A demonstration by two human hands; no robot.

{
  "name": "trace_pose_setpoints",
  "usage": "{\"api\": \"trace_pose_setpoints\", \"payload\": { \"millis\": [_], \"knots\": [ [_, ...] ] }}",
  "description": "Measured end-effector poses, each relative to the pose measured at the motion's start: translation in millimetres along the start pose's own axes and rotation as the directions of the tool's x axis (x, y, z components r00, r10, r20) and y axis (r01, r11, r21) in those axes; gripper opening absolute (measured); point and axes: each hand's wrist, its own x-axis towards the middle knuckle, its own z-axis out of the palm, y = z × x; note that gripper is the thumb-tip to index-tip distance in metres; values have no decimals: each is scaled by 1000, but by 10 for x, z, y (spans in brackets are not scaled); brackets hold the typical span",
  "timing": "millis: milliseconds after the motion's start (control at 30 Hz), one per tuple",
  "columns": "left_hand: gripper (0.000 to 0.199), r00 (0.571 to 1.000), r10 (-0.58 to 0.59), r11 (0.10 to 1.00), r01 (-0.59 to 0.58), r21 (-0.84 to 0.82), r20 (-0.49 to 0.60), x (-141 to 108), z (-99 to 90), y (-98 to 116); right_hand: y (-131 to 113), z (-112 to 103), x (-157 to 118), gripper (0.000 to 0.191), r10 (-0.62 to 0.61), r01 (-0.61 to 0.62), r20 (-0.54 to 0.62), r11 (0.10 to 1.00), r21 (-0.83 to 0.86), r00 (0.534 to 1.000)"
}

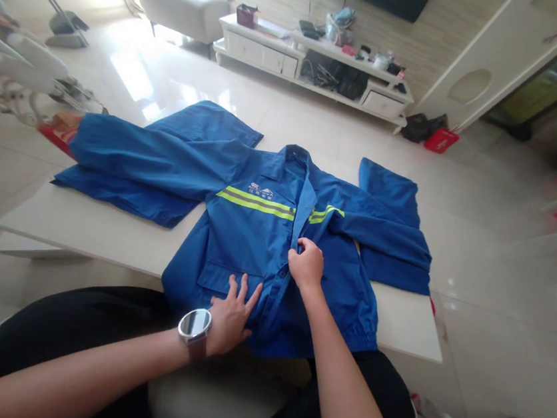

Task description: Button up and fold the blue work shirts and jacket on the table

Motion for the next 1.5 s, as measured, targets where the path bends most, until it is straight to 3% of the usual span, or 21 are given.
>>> {"api": "trace_pose_setpoints", "payload": {
  "millis": [133, 233, 333, 433, 567, 767, 967, 1200, 1500],
  "knots": [
    [99, 997, 73, 997, -73, -31, 2, -27, -61, -53, 8, 29, -43, 23, 13, -7, 73, 996, -84, 997],
    [68, 987, 154, 981, -159, -108, -55, 68, -205, -214, 21, 26, -50, 23, 24, -11, 94, 991, -130, 995],
    [39, 985, 143, 974, -157, -161, -95, 222, -383, -393, 14, -9, -41, 22, 31, -16, 99, 989, -149, 995],
    [32, 978, 119, 976, -147, -163, -170, 373, -523, -499, -13, -61, -45, 22, 37, -19, 91, 983, -182, 995],
    [34, 933, 167, 960, -227, -164, -318, 529, -595, -510, -26, -118, -86, 30, 39, -10, 111, 968, -250, 993],
    [39, 923, 182, 926, -277, -255, -339, 740, -528, -412, 5, -144, -125, 37, 52, 31, 239, 944, -328, 970],
    [39, 889, 220, 922, -325, -213, -403, 912, -531, -284, -23, -237, -101, 29, 52, -15, 152, 972, -236, 987],
    [25, 935, 157, 959, -221, -177, -319, 1138, -634, -144, -9, -291, -132, 25, 43, -19, 117, 981, -193, 992],
    [26, 950, -6, 925, -113, -362, -311, 1472, -450, -40, -28, -282, -139, 34, 32, 0, 154, 979, -205, 987]
  ]
}}
